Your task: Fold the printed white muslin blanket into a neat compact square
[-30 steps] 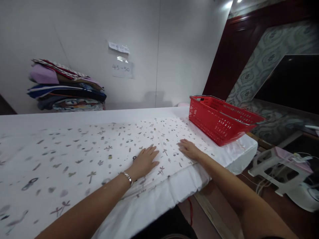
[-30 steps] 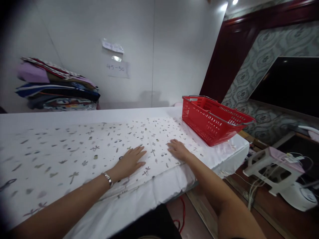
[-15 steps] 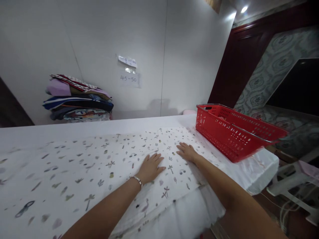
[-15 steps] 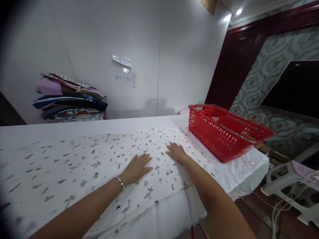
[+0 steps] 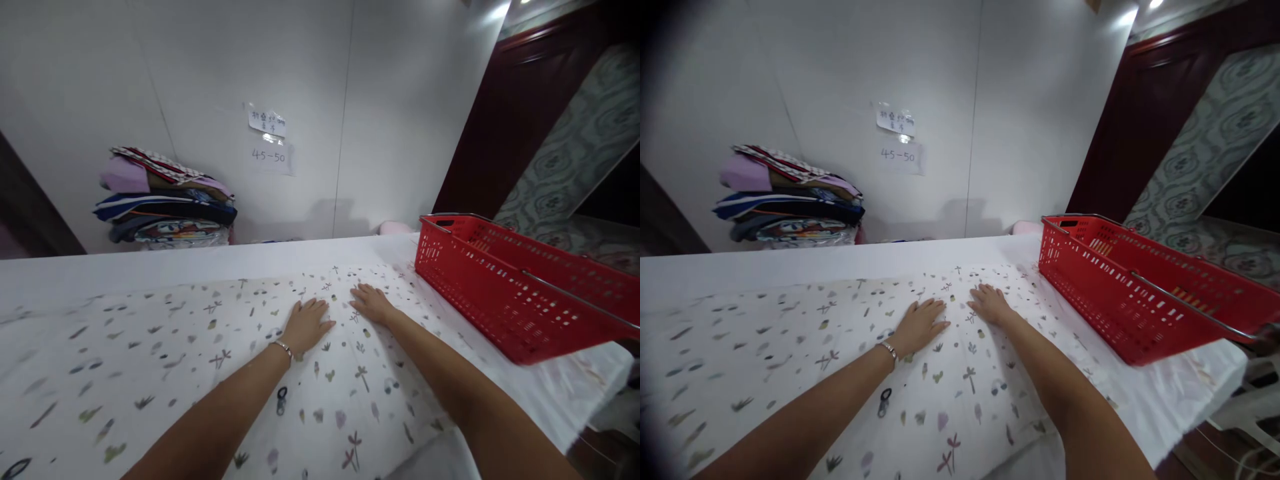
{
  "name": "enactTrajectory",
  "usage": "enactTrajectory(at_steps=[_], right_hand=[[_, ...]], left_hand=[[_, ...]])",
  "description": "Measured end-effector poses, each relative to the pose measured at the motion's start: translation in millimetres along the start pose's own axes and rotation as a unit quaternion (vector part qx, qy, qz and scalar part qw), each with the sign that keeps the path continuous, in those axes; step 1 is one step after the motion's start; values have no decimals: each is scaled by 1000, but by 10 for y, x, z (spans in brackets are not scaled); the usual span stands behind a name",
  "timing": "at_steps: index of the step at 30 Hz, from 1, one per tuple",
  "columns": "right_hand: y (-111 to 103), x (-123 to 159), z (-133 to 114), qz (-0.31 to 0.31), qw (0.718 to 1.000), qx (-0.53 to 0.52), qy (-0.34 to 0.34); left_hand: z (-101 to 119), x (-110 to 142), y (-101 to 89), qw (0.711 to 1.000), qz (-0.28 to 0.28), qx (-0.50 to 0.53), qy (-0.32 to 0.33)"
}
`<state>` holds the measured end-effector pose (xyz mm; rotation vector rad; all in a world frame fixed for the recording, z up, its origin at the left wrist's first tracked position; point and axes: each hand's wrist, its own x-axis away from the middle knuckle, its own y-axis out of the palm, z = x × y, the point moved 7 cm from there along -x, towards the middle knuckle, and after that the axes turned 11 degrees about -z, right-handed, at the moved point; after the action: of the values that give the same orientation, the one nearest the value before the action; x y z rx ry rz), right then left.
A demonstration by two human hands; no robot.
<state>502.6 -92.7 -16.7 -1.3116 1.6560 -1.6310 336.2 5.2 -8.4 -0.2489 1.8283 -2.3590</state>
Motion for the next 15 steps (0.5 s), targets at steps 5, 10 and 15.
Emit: enactTrajectory(at_steps=[5,10,15], right_hand=[[-87,-260,-58,13,1000,12,1],[-178,-519,-81,16,1000,12,2],[-290,-729,-41,23,999,7,26]], left_hand=[[-200,-156,-74,1000,2,4,-17],[-427,-285,-114,999,18,-18,-35],[-882,-439,-181,994,-4,-22,-107]])
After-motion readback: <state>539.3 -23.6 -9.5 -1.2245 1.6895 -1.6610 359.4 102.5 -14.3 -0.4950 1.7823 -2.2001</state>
